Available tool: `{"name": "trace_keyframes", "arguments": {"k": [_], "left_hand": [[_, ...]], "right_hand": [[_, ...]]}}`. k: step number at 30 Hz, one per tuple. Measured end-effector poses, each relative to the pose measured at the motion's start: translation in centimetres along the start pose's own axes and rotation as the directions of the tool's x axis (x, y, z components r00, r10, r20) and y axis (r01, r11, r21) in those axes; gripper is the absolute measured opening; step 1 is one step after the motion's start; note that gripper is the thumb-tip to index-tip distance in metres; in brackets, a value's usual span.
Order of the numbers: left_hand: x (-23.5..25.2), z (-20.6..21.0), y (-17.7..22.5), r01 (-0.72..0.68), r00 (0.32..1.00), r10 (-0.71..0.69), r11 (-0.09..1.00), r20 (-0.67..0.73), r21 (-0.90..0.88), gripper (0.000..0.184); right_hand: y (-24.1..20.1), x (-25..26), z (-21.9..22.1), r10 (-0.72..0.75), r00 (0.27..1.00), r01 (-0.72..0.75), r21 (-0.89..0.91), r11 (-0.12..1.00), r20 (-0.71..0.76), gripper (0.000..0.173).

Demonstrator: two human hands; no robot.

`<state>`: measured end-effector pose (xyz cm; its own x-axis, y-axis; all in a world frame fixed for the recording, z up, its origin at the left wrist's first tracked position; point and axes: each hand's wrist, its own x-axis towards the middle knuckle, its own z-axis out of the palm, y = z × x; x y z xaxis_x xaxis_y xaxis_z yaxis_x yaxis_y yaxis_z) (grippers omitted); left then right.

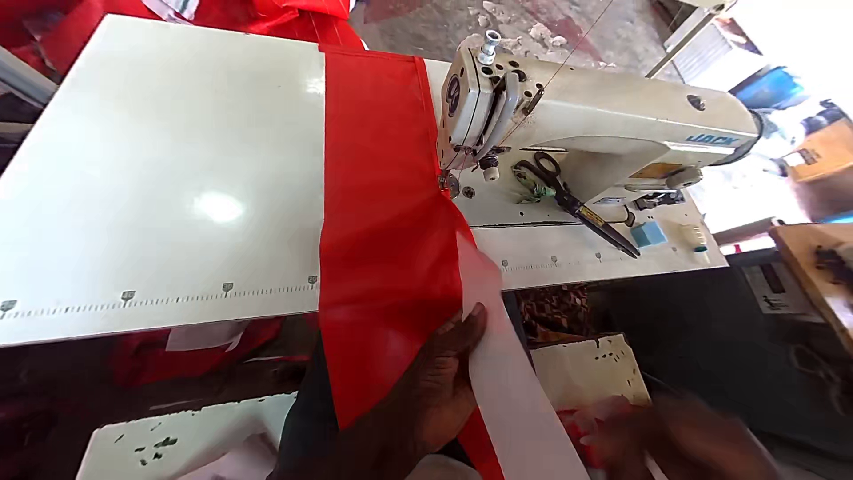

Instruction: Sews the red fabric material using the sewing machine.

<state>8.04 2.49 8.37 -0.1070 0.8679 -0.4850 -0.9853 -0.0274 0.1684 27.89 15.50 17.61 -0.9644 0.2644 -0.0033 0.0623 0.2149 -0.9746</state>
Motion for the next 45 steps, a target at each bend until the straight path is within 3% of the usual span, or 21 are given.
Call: {"name": "trace_keyframes", "arguments": {"k": [2,4,5,9,13,17,25,31,35,42,45], "left_hand": [[-0.1,-0.7,-0.8,0.038,0.991,-0.035,0.999,0.127,-0.024,0.02],[0.1,-1.4,-1.2,0.104,0.964,-0.087,0.993,0.251,-0.055,0.016],[0.2,-1.7,-1.2,0.118,0.961,-0.106,0.993,0.255,-0.031,0.014],[0.2,-1.8,-0.8,0.065,0.998,-0.066,0.928,-0.01,0.368,0.019],[0.8,-2.0,-0.9,-0.017,1.0,0.004,0.846,0.027,0.533,0.022],[1.6,-2.3,-1.2,-0.097,0.995,0.068,0.734,0.07,0.672,0.025],[2.2,-2.2,-1.6,-0.124,0.992,0.103,0.592,0.077,0.797,0.028],[2.5,-2.6,-1.9,-0.148,0.987,0.132,0.474,0.096,0.868,0.031],[2.7,-2.1,-1.6,-0.128,0.987,0.144,0.441,0.071,0.888,0.03],[2.8,-2.1,-2.2,-0.116,0.987,0.148,0.413,0.06,0.903,0.031],[3.1,-2.4,-2.7,-0.116,0.986,0.161,0.474,0.043,0.873,0.029]], "right_hand": [[5.6,4.0,0.7,0.082,0.962,-0.034,0.18,0.983,-0.262,0.045],[9.7,8.2,2.1,0.192,0.906,-0.08,0.292,0.953,-0.377,0.039],[10.7,10.1,2.8,0.229,0.894,-0.108,0.311,0.944,-0.385,0.036],[12.2,15.9,4.2,0.25,0.896,-0.199,0.171,0.965,-0.367,0.03],[12.3,19.3,3.8,0.271,0.899,-0.261,0.074,0.962,-0.345,0.026],[12.4,19.4,3.5,0.275,0.892,-0.285,0.026,0.958,-0.358,0.016],[12.2,19.5,2.8,0.232,0.906,-0.295,-0.135,0.946,-0.354,0.021],[12.2,19.9,2.4,0.08,0.95,-0.227,-0.493,0.84,-0.301,0.026],[13.0,21.7,1.1,-0.005,0.971,-0.159,-0.657,0.737,-0.241,0.017],[14.3,21.8,0.7,0.022,0.968,-0.182,-0.638,0.748,-0.251,0.02],[14.2,21.2,1.1,0.032,0.966,-0.193,-0.631,0.751,-0.257,0.023]]}}
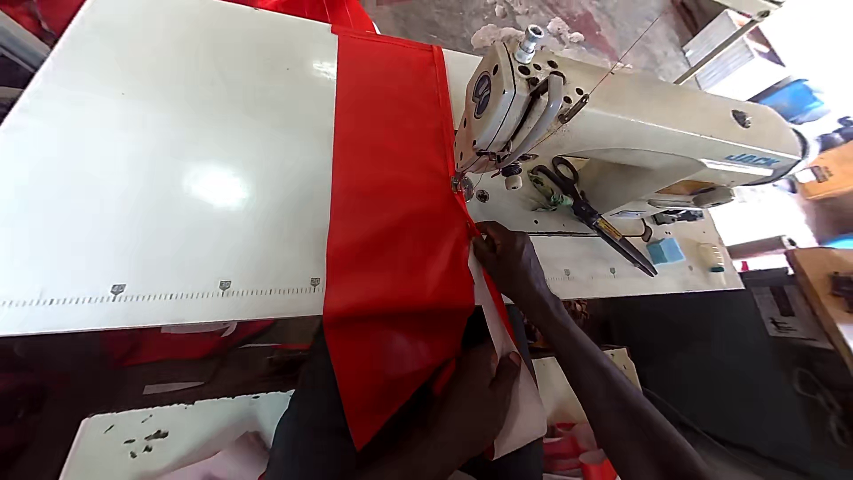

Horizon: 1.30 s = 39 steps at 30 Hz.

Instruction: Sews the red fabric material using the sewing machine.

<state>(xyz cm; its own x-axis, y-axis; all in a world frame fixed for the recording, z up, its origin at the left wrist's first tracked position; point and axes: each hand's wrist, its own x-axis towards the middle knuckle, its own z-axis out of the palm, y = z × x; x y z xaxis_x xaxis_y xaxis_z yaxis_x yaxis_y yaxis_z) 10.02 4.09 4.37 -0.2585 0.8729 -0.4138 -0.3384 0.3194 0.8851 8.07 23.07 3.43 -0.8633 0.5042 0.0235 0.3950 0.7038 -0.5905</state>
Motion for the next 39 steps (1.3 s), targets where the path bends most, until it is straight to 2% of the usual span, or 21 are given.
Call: {"name": "trace_keyframes", "arguments": {"k": [3,7,10,12,14,17,23,27,29,31,32,33,34,35,36,37,39], "left_hand": [[-0.3,0.5,-0.1,0.068,0.997,-0.077,0.952,-0.018,-0.3,0.027],[-1.3,0.9,-0.3,0.239,0.971,-0.198,0.741,0.135,-0.628,0.024],[-2.0,0.6,-0.5,0.339,0.939,-0.173,0.604,0.297,-0.722,0.022],[-2.3,0.5,-0.2,0.352,0.936,-0.215,0.631,0.28,-0.692,0.024],[-2.2,0.8,0.0,0.336,0.942,-0.251,0.709,0.224,-0.619,0.028],[-2.0,1.6,0.1,0.264,0.964,-0.227,0.804,0.136,-0.532,0.031],[-1.8,2.2,0.4,0.187,0.979,-0.202,0.911,-0.004,-0.367,0.033],[-1.9,2.1,0.0,0.155,0.985,-0.166,0.968,-0.042,-0.198,0.035],[-1.9,1.6,0.1,0.145,0.989,-0.149,0.98,-0.016,-0.134,0.035],[-1.4,0.1,0.2,0.087,0.996,-0.088,0.996,0.011,0.016,0.038],[-1.0,-0.9,0.3,0.014,0.999,-0.009,0.986,-0.031,0.164,0.04],[-0.5,-2.0,0.1,-0.07,0.986,0.12,0.93,-0.118,0.361,0.041],[0.0,-2.9,-0.4,-0.139,0.928,0.31,0.805,-0.209,0.576,0.038],[0.8,-4.0,-0.9,-0.159,0.84,0.493,0.623,-0.226,0.766,0.034],[1.7,-4.8,-1.3,-0.142,0.768,0.611,0.458,-0.195,0.878,0.033],[2.6,-5.3,-1.6,-0.107,0.736,0.657,0.35,-0.163,0.93,0.038],[4.0,-5.1,-2.4,-0.02,0.721,0.674,0.255,-0.163,0.967,0.058]], "right_hand": [[-0.5,-1.5,-0.5,0.008,1.0,-0.006,0.098,0.995,-0.019,0.019],[-0.6,-2.3,-0.5,0.065,0.998,-0.062,0.209,0.976,-0.009,0.019],[-0.5,-2.6,0.0,0.138,0.99,-0.134,0.333,0.933,0.013,0.02],[-1.0,-3.7,0.3,0.182,0.982,-0.182,0.419,0.89,0.039,0.021],[-1.3,-4.5,0.5,0.192,0.981,-0.181,0.447,0.876,0.022,0.021],[-1.5,-4.9,0.4,0.186,0.983,-0.169,0.44,0.882,0.005,0.021],[-0.8,-4.6,0.4,0.082,0.996,-0.073,0.28,0.957,-0.02,0.027],[-1.0,-5.1,0.3,0.045,0.999,-0.043,0.149,0.988,-0.01,0.029],[-0.9,-4.9,0.3,0.032,0.999,-0.029,0.15,0.988,-0.013,0.028],[-0.3,-4.3,0.3,0.054,0.999,-0.052,0.201,0.978,-0.003,0.027],[-0.1,-4.1,0.1,0.07,0.997,-0.071,0.227,0.971,0.013,0.027],[-0.1,-4.2,-0.2,0.084,0.996,-0.089,0.248,0.965,0.032,0.026],[-0.2,-4.5,-0.5,0.088,0.995,-0.095,0.261,0.961,0.039,0.024],[0.0,-4.5,-0.4,0.088,0.995,-0.094,0.256,0.962,0.037,0.025],[0.1,-4.6,-0.2,0.073,0.997,-0.078,0.244,0.967,0.028,0.026],[0.2,-4.7,0.0,0.047,0.999,-0.048,0.226,0.973,0.011,0.026],[0.2,-4.5,0.3,0.045,0.999,-0.046,0.193,0.98,0.01,0.028]]}}
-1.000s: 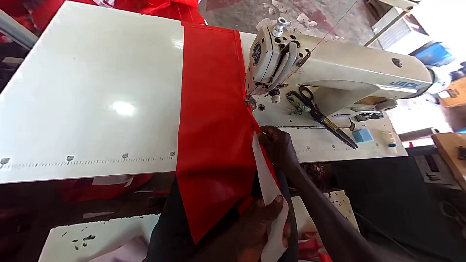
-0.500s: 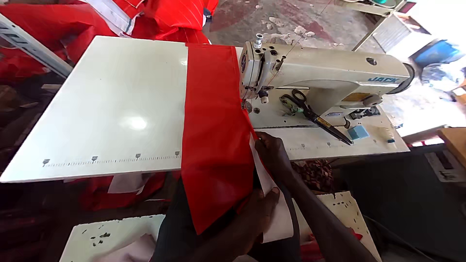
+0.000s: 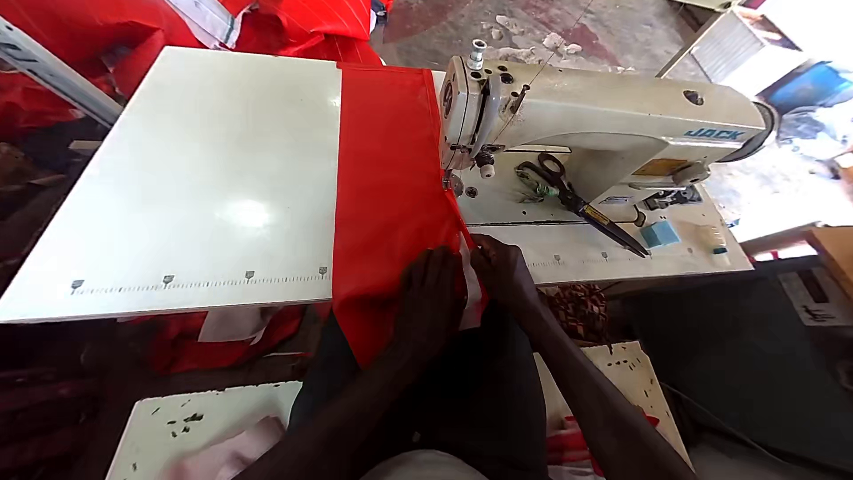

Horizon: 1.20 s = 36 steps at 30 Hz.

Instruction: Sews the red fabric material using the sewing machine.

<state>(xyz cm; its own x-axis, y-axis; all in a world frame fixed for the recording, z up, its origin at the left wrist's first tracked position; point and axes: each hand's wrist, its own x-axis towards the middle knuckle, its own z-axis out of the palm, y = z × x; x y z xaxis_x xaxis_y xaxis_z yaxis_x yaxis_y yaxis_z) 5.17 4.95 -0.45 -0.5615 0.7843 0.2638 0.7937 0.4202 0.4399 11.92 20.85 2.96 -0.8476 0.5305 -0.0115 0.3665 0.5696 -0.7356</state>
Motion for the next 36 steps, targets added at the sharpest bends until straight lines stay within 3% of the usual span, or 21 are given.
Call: {"name": "trace_keyframes", "arguments": {"k": [3,7,10,12,16,24,28,33,36], "left_hand": [[0.1,1.2,0.4,-0.005,0.997,0.01,0.997,-0.072,0.08,0.061],[0.3,-0.8,-0.4,-0.034,0.999,0.033,0.999,0.02,0.033,0.046],[1.5,-4.0,-1.3,-0.051,0.998,0.055,0.99,0.027,-0.134,0.024],[2.7,-5.6,-1.2,-0.069,0.995,0.082,0.976,0.056,-0.204,0.023],[4.1,-5.6,-1.1,-0.103,0.96,0.141,0.981,0.241,-0.165,0.019],[4.3,-5.0,-1.7,-0.123,0.955,0.166,0.976,0.245,-0.182,0.021],[3.5,-4.1,-2.1,-0.16,0.961,0.201,0.965,0.193,-0.207,0.022],[2.5,-3.6,-3.0,-0.259,0.948,0.285,0.95,0.145,-0.172,0.034],[4.3,-4.5,-3.7,-0.25,0.95,0.29,0.927,0.112,-0.278,0.036]], "right_hand": [[-0.5,-0.5,-0.3,-0.005,1.0,0.004,-0.075,0.997,-0.008,0.027],[-0.6,-1.4,-0.4,-0.036,0.999,0.034,-0.149,0.988,-0.012,0.029],[-0.4,-1.0,0.3,-0.005,1.0,0.004,-0.051,0.999,-0.021,0.031],[-1.2,-1.4,1.0,0.043,0.998,-0.042,0.025,0.999,-0.049,0.03],[-2.0,-1.5,1.8,0.1,0.994,-0.096,0.07,0.993,-0.054,0.029],[-1.5,-1.3,1.3,0.116,0.993,-0.117,0.129,0.985,0.02,0.032],[-1.6,-1.5,1.3,0.032,0.999,-0.031,-0.032,0.999,0.013,0.045],[-1.6,-1.4,1.1,-0.178,0.982,0.189,-0.225,0.956,0.067,0.038],[-3.0,-1.1,0.6,-0.082,0.975,0.151,-0.343,0.927,0.208,0.035]]}}
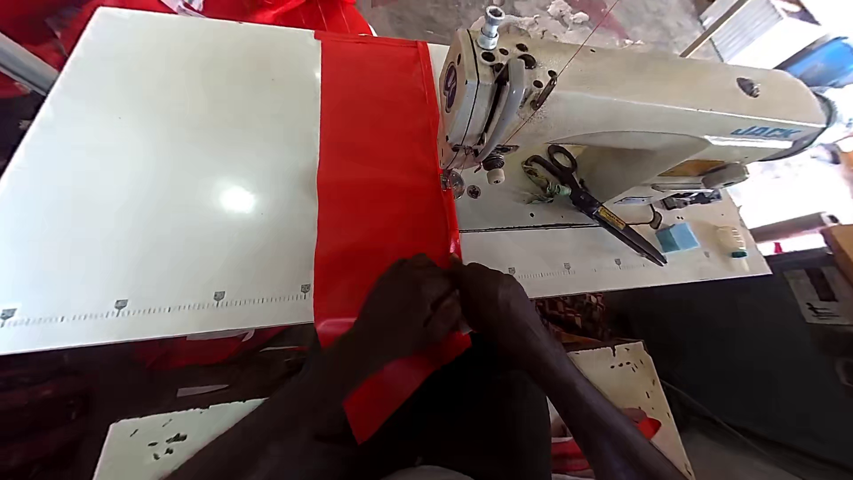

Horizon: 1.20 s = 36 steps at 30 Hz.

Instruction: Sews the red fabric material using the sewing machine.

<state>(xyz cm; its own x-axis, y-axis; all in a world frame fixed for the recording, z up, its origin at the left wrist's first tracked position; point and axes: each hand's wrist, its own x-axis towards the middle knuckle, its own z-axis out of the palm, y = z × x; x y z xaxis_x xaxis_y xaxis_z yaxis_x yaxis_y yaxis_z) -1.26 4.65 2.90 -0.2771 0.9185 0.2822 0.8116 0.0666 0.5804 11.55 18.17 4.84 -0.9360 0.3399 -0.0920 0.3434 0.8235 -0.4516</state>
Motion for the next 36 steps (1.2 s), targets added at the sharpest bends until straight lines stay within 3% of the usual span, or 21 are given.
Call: {"name": "trace_keyframes", "arguments": {"k": [3,5,10,20,36], "left_hand": [[2.5,-0.6,-2.1,-0.04,0.999,0.041,0.998,-0.031,0.056,0.031],[3.4,0.0,-3.5,-0.064,0.998,0.062,0.985,0.018,0.158,0.035],[3.0,1.2,-4.4,-0.042,0.999,0.049,0.965,-0.021,0.26,0.031],[2.8,1.1,-4.2,-0.029,0.999,0.04,0.957,-0.032,0.288,0.032],[2.8,1.1,-4.5,-0.032,0.998,0.045,0.951,-0.037,0.308,0.031]], "right_hand": [[-1.3,0.5,-0.9,0.081,0.986,-0.066,-0.103,0.992,0.145,0.03],[-1.4,0.5,-0.9,0.07,0.987,-0.053,-0.124,0.991,0.142,0.031],[-1.1,0.6,-0.6,0.053,0.992,-0.038,-0.129,0.991,0.115,0.037],[-0.6,0.4,0.2,0.002,1.0,0.0,-0.127,0.992,0.016,0.035],[-0.6,1.1,-1.0,0.026,0.988,-0.009,-0.115,0.993,0.151,0.036]]}}
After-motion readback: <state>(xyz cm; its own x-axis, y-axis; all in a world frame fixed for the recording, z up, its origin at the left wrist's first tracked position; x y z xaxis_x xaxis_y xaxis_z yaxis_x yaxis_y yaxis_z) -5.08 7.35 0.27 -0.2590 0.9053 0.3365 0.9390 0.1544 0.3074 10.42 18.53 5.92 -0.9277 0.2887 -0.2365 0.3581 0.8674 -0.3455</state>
